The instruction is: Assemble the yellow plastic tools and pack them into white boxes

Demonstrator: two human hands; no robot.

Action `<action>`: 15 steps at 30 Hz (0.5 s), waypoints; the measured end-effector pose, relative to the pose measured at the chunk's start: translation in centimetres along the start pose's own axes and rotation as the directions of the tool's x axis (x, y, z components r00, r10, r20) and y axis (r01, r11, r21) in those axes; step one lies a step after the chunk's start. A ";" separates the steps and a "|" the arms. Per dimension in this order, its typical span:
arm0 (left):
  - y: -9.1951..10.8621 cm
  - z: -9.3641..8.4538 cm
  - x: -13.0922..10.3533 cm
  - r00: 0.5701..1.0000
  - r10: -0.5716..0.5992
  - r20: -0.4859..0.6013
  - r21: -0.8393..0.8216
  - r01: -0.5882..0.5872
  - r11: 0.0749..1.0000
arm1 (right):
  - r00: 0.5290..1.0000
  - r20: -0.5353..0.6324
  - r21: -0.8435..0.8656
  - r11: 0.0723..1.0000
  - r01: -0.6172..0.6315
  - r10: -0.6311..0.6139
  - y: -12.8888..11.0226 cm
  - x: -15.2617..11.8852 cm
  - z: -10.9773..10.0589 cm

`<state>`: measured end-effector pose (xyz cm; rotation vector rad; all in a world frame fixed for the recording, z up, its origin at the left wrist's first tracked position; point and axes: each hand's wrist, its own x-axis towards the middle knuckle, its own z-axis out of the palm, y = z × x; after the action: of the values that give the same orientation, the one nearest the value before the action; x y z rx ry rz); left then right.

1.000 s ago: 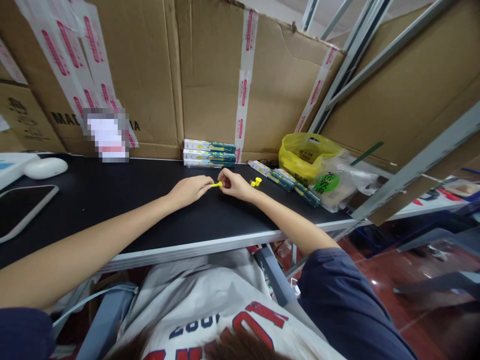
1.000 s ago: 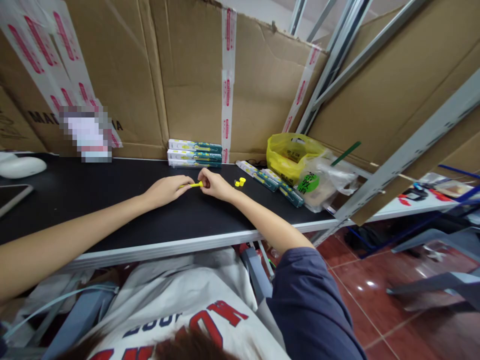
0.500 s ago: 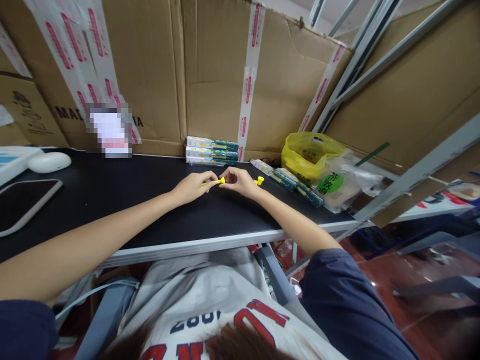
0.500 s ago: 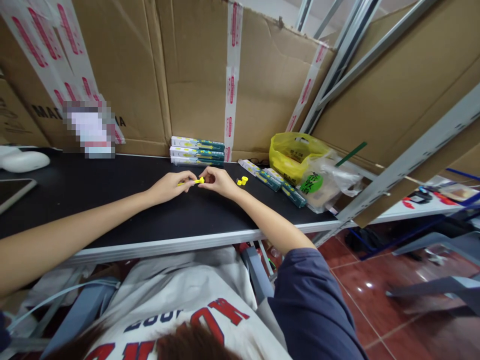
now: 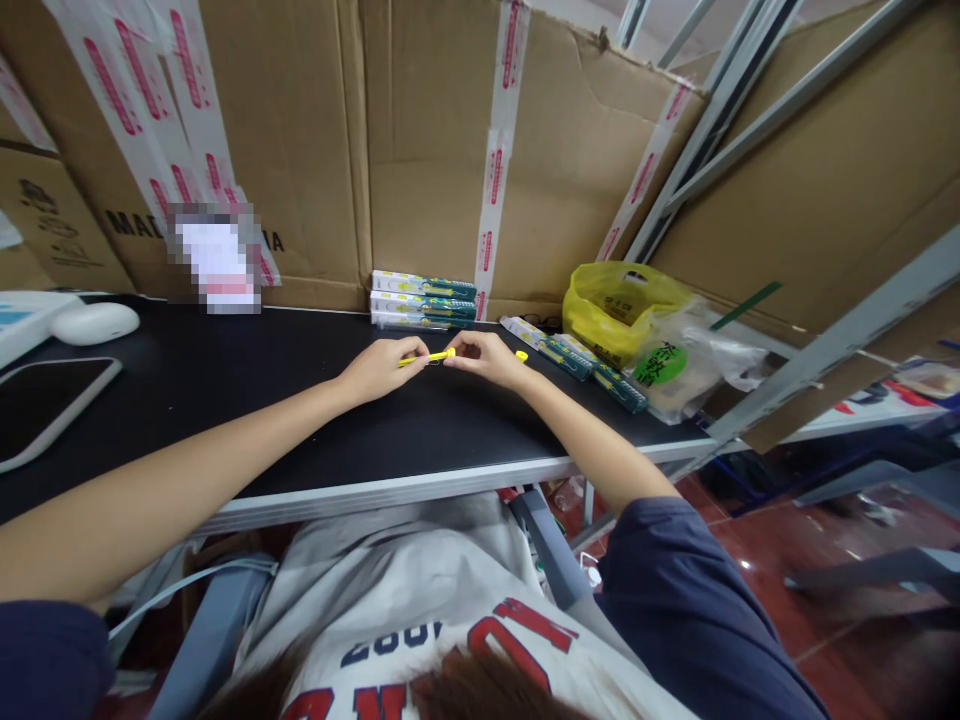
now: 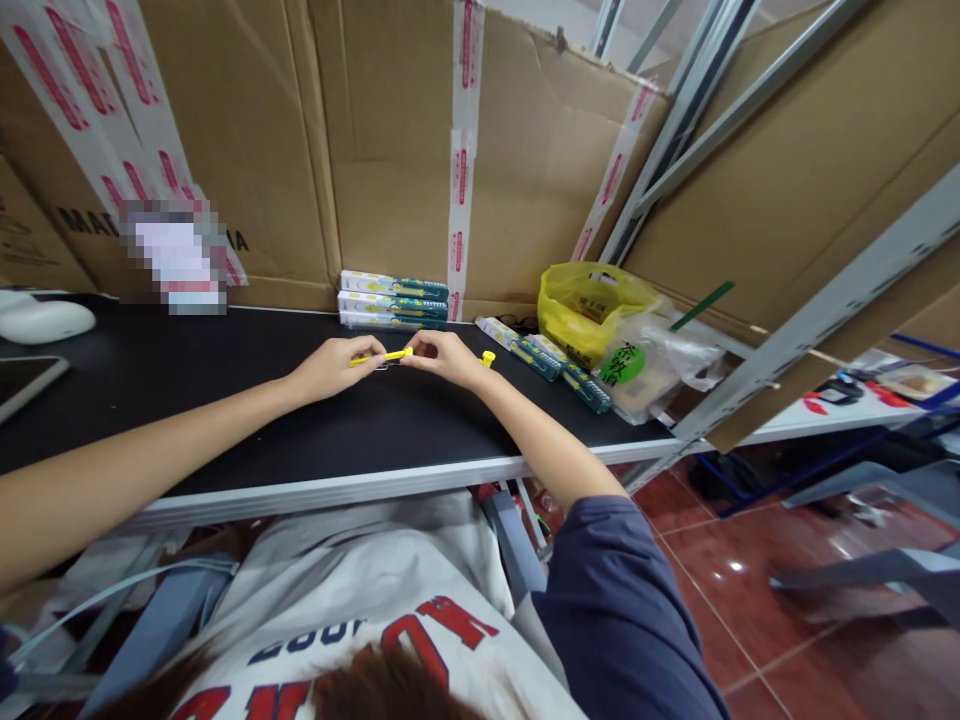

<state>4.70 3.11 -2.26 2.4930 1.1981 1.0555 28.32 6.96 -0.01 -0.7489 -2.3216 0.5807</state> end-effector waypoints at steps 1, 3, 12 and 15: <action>0.0 0.0 0.0 1.000 0.003 0.007 0.003 -0.003 1.000 | 1.000 0.008 -0.002 1.000 0.000 0.000 -0.1 0.0 0.0; 0.0 0.0 -0.1 1.000 0.011 0.020 0.008 -0.011 1.000 | 1.000 0.020 -0.001 1.000 0.001 -0.001 -0.3 0.0 0.1; 0.7 0.0 -0.2 0.996 0.058 0.061 0.064 -0.062 0.996 | 0.997 0.073 -0.044 0.999 0.002 0.001 -0.5 -0.1 0.6; 0.9 0.1 -0.3 0.995 0.061 0.082 0.068 -0.067 0.995 | 0.996 0.090 -0.076 0.997 0.009 -0.002 -0.8 -0.1 1.0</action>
<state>5.21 2.32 -2.09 2.6167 1.1592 0.9345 27.42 6.10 -0.35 -0.7657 -2.4398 0.5362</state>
